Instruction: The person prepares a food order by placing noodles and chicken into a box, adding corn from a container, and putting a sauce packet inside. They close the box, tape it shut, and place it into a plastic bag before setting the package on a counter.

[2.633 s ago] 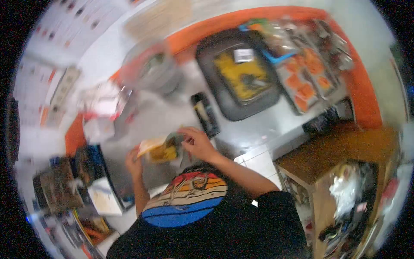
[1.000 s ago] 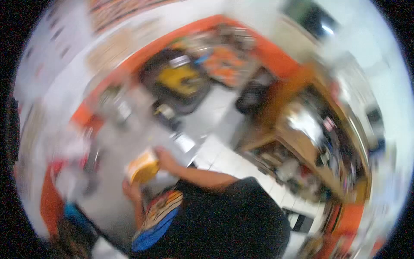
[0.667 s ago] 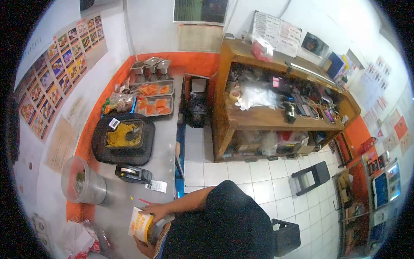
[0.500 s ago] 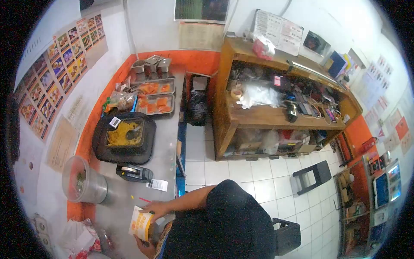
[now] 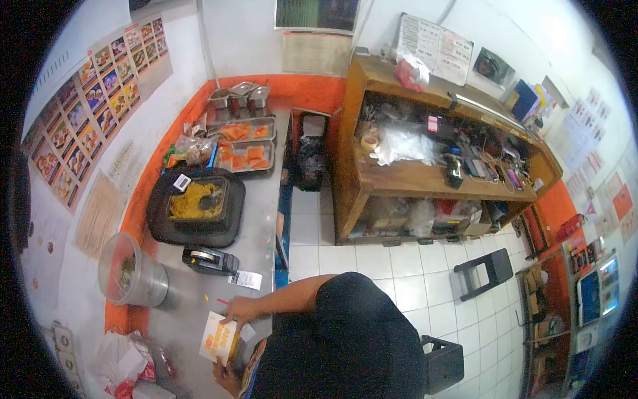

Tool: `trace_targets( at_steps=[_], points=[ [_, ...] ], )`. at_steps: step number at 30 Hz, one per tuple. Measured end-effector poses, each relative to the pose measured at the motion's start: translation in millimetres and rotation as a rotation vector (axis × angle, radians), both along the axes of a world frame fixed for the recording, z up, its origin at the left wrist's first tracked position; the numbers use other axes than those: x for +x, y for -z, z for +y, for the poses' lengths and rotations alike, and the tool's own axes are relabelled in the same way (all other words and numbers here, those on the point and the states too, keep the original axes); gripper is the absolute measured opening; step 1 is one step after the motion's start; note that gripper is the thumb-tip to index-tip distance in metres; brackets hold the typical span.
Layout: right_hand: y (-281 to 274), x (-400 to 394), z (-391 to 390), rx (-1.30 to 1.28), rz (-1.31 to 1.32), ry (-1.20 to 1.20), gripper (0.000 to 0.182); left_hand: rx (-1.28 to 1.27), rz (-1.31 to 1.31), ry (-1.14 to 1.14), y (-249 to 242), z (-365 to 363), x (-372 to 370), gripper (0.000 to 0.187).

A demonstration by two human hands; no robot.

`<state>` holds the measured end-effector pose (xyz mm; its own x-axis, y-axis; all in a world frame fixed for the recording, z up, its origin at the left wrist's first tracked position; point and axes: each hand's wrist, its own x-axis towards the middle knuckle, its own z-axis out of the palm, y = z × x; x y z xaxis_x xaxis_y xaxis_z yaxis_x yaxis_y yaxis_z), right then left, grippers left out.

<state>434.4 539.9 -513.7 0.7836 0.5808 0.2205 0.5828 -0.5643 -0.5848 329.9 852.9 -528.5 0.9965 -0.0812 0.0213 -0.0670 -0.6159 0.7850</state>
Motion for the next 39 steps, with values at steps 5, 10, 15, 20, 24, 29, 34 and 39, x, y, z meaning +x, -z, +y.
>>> trace_targets(
  at_steps=[5,10,15,20,24,29,34,39],
  points=[
    [5.6,-9.8,0.5,0.011,0.0,0.019,0.063,0.152,-0.248,0.228,22.5,8.7,6.2,0.041],
    [-16.4,-37.4,4.8,-0.155,-0.054,0.143,0.058,0.512,-0.606,0.272,-36.6,-8.6,0.4,0.056],
    [1.5,-56.0,22.7,-0.152,-0.08,0.311,0.053,0.475,-0.617,0.273,-21.2,-33.5,41.4,0.088],
    [-13.3,-55.8,16.7,-0.175,-0.048,0.284,0.056,0.713,-0.267,0.388,-64.3,-80.6,65.0,0.083],
    [10.1,-31.9,15.0,-0.062,0.102,0.379,0.056,0.671,-0.212,0.415,-60.7,-79.0,70.5,0.076],
    [-43.6,-13.0,-47.4,0.452,0.022,0.974,0.028,0.592,-0.192,0.378,-89.3,-83.2,77.9,0.075],
    [-40.0,37.3,-110.2,0.32,-0.191,1.093,0.032,0.586,-0.292,0.269,-78.8,-83.5,70.4,0.068],
    [-32.0,113.9,-102.9,0.348,0.245,0.838,0.042,0.594,-0.171,0.164,-78.9,-85.5,69.7,0.071]
  ],
)
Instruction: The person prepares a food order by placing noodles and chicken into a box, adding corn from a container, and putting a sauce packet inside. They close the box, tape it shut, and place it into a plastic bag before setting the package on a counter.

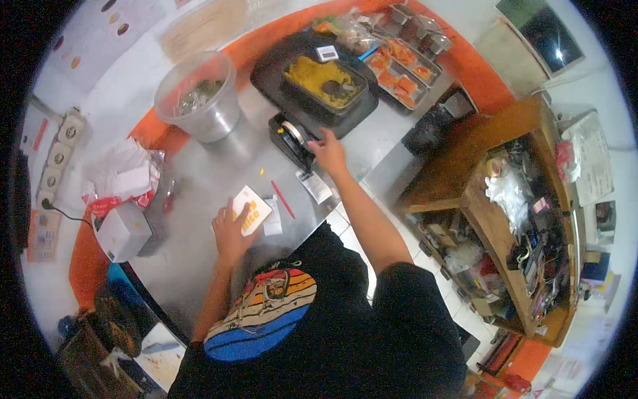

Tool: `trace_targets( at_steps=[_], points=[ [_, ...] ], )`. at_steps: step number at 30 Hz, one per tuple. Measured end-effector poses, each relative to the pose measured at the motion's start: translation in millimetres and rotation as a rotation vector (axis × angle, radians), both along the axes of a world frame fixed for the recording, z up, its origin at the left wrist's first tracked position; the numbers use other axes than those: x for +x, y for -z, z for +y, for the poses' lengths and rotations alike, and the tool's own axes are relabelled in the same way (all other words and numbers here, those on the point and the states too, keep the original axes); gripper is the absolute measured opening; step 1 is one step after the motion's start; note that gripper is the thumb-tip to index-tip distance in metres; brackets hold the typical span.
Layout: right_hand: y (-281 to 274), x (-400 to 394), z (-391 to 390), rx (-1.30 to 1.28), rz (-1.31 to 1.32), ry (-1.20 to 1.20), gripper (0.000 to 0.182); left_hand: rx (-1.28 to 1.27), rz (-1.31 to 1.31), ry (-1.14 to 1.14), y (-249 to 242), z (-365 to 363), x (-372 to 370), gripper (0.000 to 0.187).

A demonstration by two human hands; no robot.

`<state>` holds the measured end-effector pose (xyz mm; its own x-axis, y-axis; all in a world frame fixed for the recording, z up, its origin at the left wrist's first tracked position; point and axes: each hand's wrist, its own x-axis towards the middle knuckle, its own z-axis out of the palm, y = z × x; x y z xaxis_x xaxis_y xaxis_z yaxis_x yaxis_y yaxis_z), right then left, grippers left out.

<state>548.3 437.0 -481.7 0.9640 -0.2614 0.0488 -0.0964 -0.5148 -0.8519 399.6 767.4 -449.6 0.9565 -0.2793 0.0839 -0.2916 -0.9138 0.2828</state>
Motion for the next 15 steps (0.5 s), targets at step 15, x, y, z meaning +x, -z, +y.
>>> trace_targets(
  at_steps=[15],
  points=[
    [2.0,-41.5,-20.5,0.466,0.395,0.093,0.018,-0.06,0.045,-0.143,-6.4,0.3,-4.7,0.081]
  ],
)
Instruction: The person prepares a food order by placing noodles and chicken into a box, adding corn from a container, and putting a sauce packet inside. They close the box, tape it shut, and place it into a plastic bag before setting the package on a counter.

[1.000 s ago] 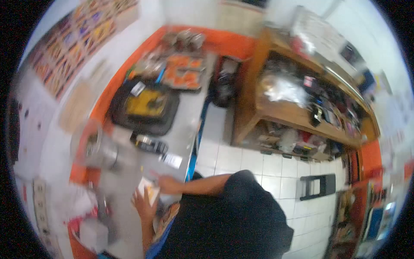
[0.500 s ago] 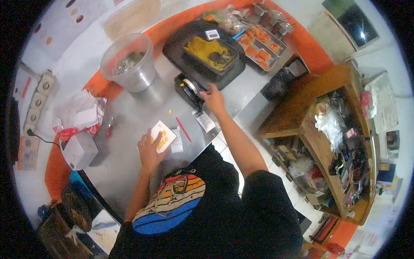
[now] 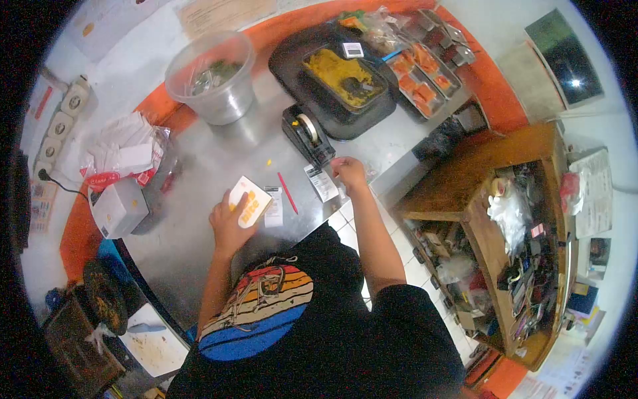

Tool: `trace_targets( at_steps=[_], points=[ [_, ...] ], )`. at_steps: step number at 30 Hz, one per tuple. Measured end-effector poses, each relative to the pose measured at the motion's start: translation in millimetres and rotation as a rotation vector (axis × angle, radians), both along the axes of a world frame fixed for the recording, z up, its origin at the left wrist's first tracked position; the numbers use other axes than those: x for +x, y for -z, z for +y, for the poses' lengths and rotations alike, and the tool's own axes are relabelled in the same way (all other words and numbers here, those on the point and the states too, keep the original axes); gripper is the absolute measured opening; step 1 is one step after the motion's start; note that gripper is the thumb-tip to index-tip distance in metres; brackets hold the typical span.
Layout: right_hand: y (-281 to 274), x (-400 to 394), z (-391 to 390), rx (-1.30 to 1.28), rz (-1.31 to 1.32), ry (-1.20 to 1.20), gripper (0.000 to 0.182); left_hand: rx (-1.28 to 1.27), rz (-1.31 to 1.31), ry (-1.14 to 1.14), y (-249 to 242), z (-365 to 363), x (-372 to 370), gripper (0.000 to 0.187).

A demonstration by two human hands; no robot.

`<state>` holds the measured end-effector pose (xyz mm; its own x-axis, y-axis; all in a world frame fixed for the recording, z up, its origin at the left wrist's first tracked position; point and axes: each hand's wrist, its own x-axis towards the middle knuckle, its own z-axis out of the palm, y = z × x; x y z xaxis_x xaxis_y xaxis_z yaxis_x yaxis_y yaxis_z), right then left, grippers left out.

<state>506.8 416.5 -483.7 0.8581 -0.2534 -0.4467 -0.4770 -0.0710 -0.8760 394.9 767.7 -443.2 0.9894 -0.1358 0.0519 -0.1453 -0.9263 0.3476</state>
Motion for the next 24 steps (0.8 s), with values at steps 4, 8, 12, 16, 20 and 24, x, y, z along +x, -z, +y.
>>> trace_targets(
  at_steps=[4,8,12,16,20,24],
  points=[
    [30.3,8.5,-1.6,-0.6,-0.109,-0.145,0.018,-0.045,-0.038,0.008,5.6,4.4,0.0,0.08],
    [55.7,-6.9,-9.8,-0.743,-0.157,-0.184,0.014,-0.102,-0.059,-0.072,13.3,7.9,4.0,0.081],
    [-36.7,-47.8,80.1,-0.036,-0.122,-0.388,0.016,-0.063,-0.009,-0.216,2.0,6.6,-13.5,0.086],
    [-48.9,-79.8,184.7,0.075,-0.279,-0.543,0.022,-0.067,-0.026,-0.255,-9.3,3.5,-11.2,0.093],
    [-51.5,-88.4,208.2,-0.167,-0.282,-0.547,0.035,-0.104,-0.068,-0.293,-16.4,3.2,-16.3,0.097],
    [-58.5,-95.0,207.4,-0.284,-0.253,-0.622,0.036,-0.543,-0.014,-0.35,-2.4,18.9,-26.3,0.098]
  ],
)
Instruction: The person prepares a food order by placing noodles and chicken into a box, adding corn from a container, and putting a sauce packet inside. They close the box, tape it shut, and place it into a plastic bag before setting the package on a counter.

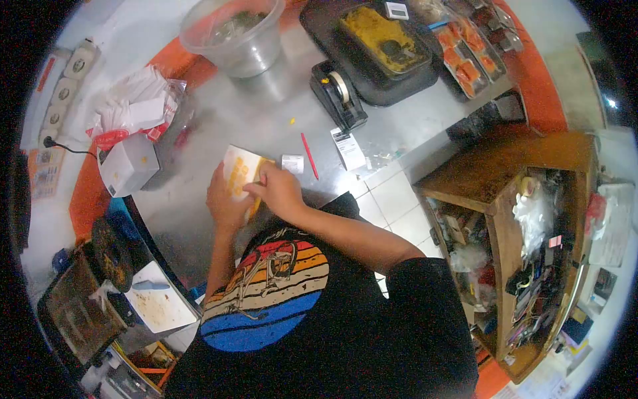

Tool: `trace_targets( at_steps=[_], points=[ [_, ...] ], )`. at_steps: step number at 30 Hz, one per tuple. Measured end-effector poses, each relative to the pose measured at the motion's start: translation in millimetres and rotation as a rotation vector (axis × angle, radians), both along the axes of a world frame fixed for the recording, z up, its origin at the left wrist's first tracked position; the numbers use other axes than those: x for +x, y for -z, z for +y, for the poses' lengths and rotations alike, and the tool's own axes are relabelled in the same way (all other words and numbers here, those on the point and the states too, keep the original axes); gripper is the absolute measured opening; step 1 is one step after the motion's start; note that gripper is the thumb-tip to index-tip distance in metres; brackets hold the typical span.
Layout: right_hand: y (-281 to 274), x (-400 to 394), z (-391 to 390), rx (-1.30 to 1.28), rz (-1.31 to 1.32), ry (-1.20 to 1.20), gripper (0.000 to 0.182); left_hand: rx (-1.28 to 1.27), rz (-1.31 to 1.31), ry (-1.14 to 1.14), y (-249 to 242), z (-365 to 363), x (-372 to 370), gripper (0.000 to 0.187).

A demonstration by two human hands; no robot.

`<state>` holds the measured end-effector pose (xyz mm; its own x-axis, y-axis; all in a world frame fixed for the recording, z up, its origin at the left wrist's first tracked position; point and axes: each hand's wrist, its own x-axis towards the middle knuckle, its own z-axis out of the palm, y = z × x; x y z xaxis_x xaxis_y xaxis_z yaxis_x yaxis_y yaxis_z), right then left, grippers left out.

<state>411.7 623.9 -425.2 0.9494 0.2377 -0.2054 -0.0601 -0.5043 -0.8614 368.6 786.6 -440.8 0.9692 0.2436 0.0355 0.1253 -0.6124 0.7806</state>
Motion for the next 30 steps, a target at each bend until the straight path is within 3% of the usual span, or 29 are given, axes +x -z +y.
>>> trace_targets(
  at_steps=[4,6,8,10,11,13,16,19,20,22,24,26,30],
  points=[
    [20.1,10.8,-17.6,-0.138,-0.004,0.038,0.027,-0.717,0.235,-0.206,0.1,13.7,-14.2,0.098],
    [34.2,23.4,-40.7,-0.164,-0.006,0.194,0.021,-0.248,0.162,-0.175,15.0,19.2,-16.0,0.1],
    [48.5,54.8,-71.6,-0.17,-0.39,0.509,0.013,0.164,0.139,-0.149,25.2,15.5,-14.9,0.101],
    [38.4,96.3,-108.1,-0.116,-0.469,0.702,0.017,0.531,0.173,-0.113,23.8,6.3,-9.6,0.103],
    [36.8,115.3,-128.1,-0.263,-0.578,0.69,0.022,0.563,0.153,-0.112,17.4,0.5,-6.3,0.098],
    [29.1,136.9,-148.3,-0.306,-0.231,0.618,0.029,0.636,0.117,-0.104,1.8,-14.6,-0.5,0.089],
    [63.1,163.7,-172.1,0.043,0.1,0.558,0.041,0.367,-0.115,0.286,6.9,-27.8,15.0,0.085],
    [59.4,156.5,-182.9,0.379,0.061,0.587,0.044,-0.006,0.16,0.224,28.7,-63.9,32.7,0.078],
    [59.2,156.7,-186.8,0.454,0.016,0.587,0.043,-0.045,0.136,0.15,49.0,-74.5,38.3,0.075],
    [34.6,136.2,-192.0,0.377,0.044,0.631,0.04,-0.12,0.093,0.003,90.1,-88.6,46.4,0.069],
    [29.3,109.6,-197.8,0.257,0.106,0.64,0.033,-0.24,0.196,-0.034,94.0,-89.7,53.1,0.062],
    [46.6,97.8,-203.0,0.098,0.186,0.605,0.023,-0.314,0.22,-0.057,93.9,-88.5,60.2,0.056],
    [96.8,101.5,-204.7,-0.022,-0.028,0.525,0.016,-0.301,0.184,-0.055,66.9,-82.9,61.3,0.051]
  ],
)
